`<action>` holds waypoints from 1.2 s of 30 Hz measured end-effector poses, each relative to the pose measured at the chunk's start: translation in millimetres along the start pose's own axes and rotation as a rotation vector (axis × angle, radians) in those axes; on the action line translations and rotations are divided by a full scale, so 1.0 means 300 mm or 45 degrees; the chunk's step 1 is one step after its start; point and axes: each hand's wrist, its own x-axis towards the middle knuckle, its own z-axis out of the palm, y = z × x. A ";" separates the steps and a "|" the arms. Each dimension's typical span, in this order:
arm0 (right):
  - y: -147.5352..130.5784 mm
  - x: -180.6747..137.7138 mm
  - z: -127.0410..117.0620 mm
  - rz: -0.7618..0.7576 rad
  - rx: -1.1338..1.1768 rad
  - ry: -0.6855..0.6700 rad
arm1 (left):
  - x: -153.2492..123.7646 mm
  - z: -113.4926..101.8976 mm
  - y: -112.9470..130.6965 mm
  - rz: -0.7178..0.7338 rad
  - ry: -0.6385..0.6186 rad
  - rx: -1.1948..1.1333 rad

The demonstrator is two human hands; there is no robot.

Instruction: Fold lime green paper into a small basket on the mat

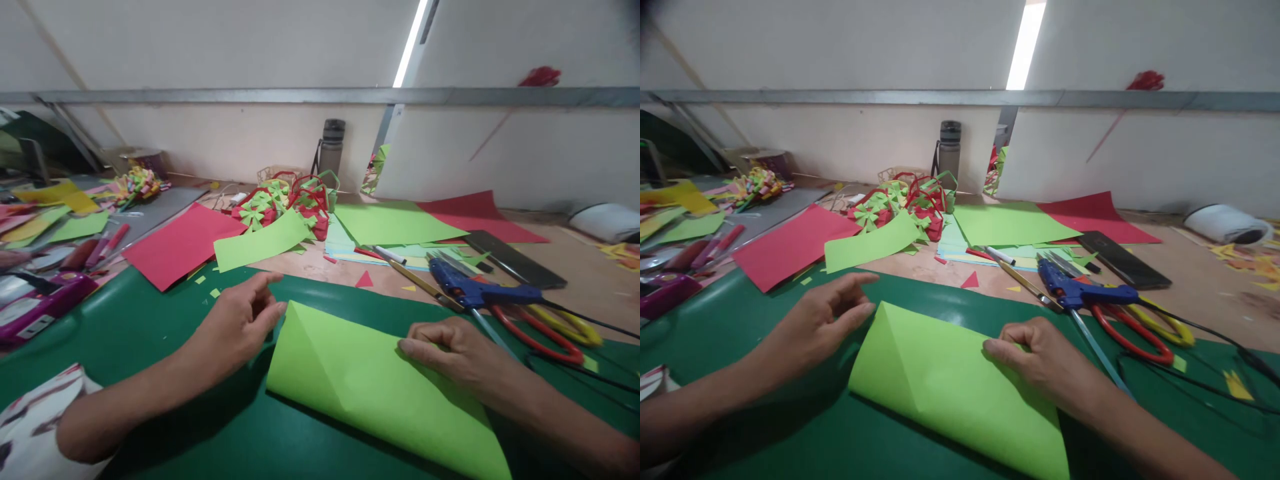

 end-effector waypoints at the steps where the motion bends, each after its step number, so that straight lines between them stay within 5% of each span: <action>1: -0.006 0.000 0.002 0.004 -0.028 0.002 | -0.016 0.002 0.016 0.203 0.099 0.178; 3: -0.013 0.002 0.007 0.006 -0.094 0.017 | -0.048 0.025 0.055 0.601 0.116 0.425; 5: -0.015 0.004 0.012 0.002 -0.161 0.046 | -0.070 0.065 0.098 0.746 -0.198 0.618; 7: -0.016 0.006 0.014 -0.008 -0.225 0.066 | -0.072 0.105 0.132 0.635 -0.514 0.703; 10: -0.015 0.006 0.013 -0.041 -0.264 0.073 | -0.050 0.143 0.146 0.462 -0.698 0.706; 28: 0.010 0.019 0.009 0.157 -0.167 0.123 | -0.015 0.180 0.059 0.626 -0.540 0.607; 36: 0.006 0.021 0.009 0.032 -0.109 0.214 | -0.013 0.185 0.050 0.651 -0.524 0.612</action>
